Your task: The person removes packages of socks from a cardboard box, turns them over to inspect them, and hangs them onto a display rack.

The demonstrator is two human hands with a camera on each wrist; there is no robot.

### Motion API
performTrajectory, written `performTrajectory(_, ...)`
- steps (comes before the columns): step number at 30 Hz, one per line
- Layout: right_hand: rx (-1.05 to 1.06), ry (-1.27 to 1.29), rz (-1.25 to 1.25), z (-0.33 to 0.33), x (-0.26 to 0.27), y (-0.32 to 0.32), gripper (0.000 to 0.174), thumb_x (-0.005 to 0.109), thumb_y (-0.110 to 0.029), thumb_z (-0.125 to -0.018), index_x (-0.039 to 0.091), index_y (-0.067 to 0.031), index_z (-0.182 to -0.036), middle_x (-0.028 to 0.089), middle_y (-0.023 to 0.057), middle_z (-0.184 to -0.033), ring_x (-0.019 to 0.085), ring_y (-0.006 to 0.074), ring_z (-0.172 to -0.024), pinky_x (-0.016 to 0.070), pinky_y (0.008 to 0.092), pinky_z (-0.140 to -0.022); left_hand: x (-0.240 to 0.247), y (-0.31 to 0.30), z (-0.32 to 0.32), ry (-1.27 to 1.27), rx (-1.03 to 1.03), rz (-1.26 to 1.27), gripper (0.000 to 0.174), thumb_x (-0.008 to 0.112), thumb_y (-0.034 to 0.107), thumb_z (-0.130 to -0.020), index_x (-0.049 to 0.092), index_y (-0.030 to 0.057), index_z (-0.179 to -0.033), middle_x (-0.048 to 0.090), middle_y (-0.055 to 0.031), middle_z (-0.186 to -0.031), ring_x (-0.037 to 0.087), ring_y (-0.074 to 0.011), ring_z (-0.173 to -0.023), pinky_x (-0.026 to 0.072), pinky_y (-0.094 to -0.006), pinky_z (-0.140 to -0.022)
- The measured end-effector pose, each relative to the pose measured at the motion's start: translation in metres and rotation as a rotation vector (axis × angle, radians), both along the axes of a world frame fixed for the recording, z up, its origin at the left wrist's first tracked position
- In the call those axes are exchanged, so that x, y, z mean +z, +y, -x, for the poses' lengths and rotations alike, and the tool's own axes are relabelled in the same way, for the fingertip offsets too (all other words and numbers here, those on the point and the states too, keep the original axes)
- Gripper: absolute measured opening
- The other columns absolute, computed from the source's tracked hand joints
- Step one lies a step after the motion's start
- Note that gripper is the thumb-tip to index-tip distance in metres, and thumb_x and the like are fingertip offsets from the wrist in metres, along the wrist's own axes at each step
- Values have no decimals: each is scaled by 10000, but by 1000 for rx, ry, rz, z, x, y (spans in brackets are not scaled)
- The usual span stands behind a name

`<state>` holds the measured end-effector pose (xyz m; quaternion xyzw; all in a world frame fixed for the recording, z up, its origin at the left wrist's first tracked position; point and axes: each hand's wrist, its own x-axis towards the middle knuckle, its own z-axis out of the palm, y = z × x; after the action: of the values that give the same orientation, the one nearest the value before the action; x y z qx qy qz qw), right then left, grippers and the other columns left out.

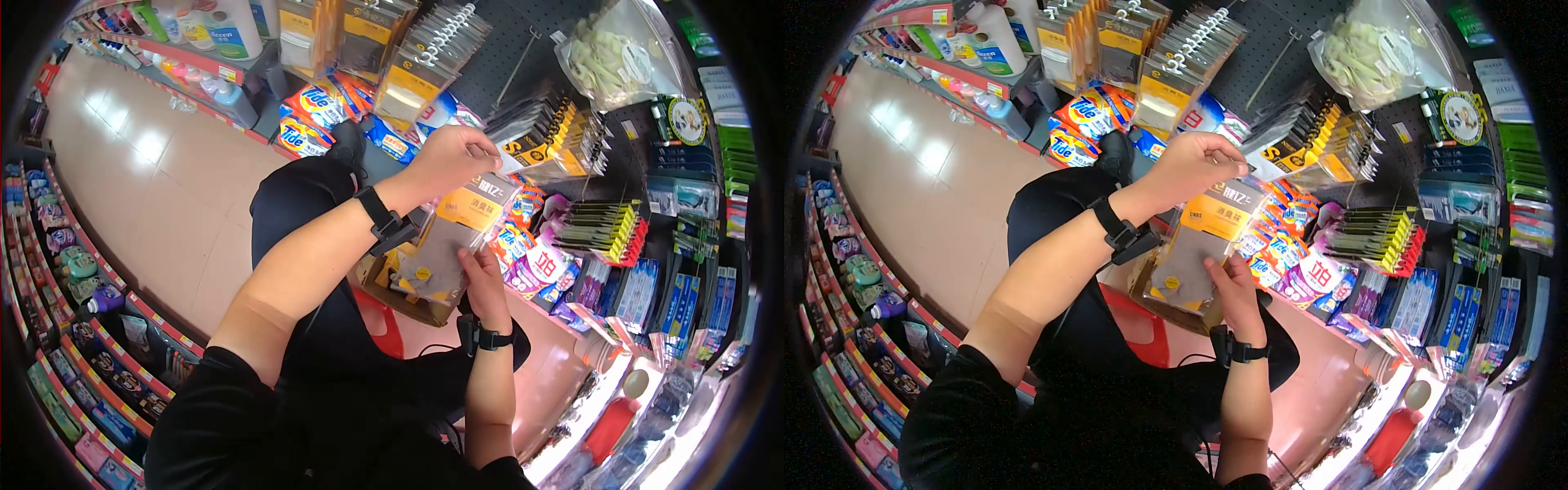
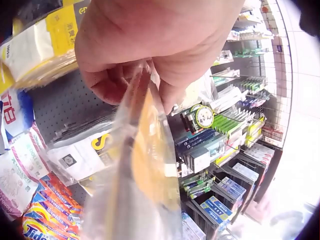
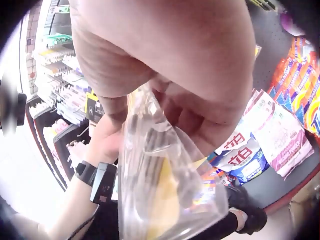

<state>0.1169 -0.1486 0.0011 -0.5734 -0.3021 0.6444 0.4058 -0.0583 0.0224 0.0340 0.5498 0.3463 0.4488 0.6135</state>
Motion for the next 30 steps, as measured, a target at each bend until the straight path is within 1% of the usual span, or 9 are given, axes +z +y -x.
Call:
performTrajectory(6, 68, -213, -56, 43, 34, 55, 278, 641, -154, -1008, 608, -43, -1261, 703, 32, -1148, 650, 108, -1025, 510, 265, -879, 1, 17, 19, -2, 246, -63, 194, 776, 157, -889, 738, 5, -1003, 707, -8, -875, 595, -44, -755, 471, -208, -671)
performTrajectory(8, 65, -152, -149, 54, 25, 72, 275, 647, -157, -1003, 623, -40, -1251, 708, 29, -1133, 649, 95, -995, 503, 251, -851, 3, 23, 27, -4, 523, -136, 234, 787, 184, -839, 710, 10, -974, 704, -99, -884, 673, -203, -858, 520, -329, -779)
performTrajectory(9, 75, -147, -159, 61, 27, 81, 284, 646, -157, -1004, 620, -38, -1260, 707, 33, -1140, 649, 93, -996, 505, 250, -848, 6, 25, 34, 44, 601, -189, 324, 768, 183, -857, 645, -1, -1093, 666, -147, -1029, 643, -253, -1004, 497, -356, -877)
performTrajectory(12, 111, -145, -174, 84, 27, 108, 305, 643, -156, -1007, 612, -34, -1285, 707, 39, -1150, 651, 93, -994, 510, 254, -858, -11, 42, 44, 40, 814, -235, 390, 737, 168, -879, 577, -4, -1190, 606, -202, -1174, 589, -298, -1118, 463, -390, -958)
performTrajectory(13, 124, -105, -207, 90, 23, 117, 304, 640, -153, -1010, 613, -32, -1287, 707, 40, -1151, 653, 93, -992, 514, 257, -862, -9, 41, 51, 18, 752, -133, 477, 686, 136, -900, 493, -7, -1313, 527, -239, -1304, 530, -335, -1223, 423, -409, -1040)
performTrajectory(17, 200, -26, -283, 115, 13, 151, 298, 633, -141, -1015, 618, -28, -1290, 706, 38, -1159, 658, 90, -989, 523, 260, -862, -5, 41, 72, -155, 768, -4, 589, 572, 42, -916, 352, -20, -1460, 434, -237, -1442, 452, -345, -1347, 363, -414, -1135)
performTrajectory(24, 253, -11, -234, 158, 11, 189, 318, 627, -152, -1011, 604, -34, -1305, 704, 55, -1176, 672, 108, -1001, 536, 270, -853, 1, 46, 105, -336, 801, -38, 617, 474, -25, -893, 327, -36, -1493, 418, -224, -1459, 459, -319, -1350, 375, -380, -1130)
performTrajectory(27, 207, 5, -202, 171, 13, 197, 307, 634, -161, -998, 636, -26, -1274, 719, 45, -1116, 663, 104, -934, 524, 269, -823, -6, 48, 114, -229, 790, 85, 661, 426, -39, -906, 260, -29, -1545, 402, -200, -1533, 425, -276, -1400, 334, -352, -1158)
performTrajectory(30, 210, 21, -199, 178, 12, 203, 321, 629, -156, -997, 631, -27, -1290, 712, 49, -1160, 657, 109, -989, 513, 277, -872, -10, 51, 119, -229, 818, 78, 654, 423, -37, -899, 273, -40, -1536, 406, -203, -1526, 424, -278, -1399, 331, -349, -1157)
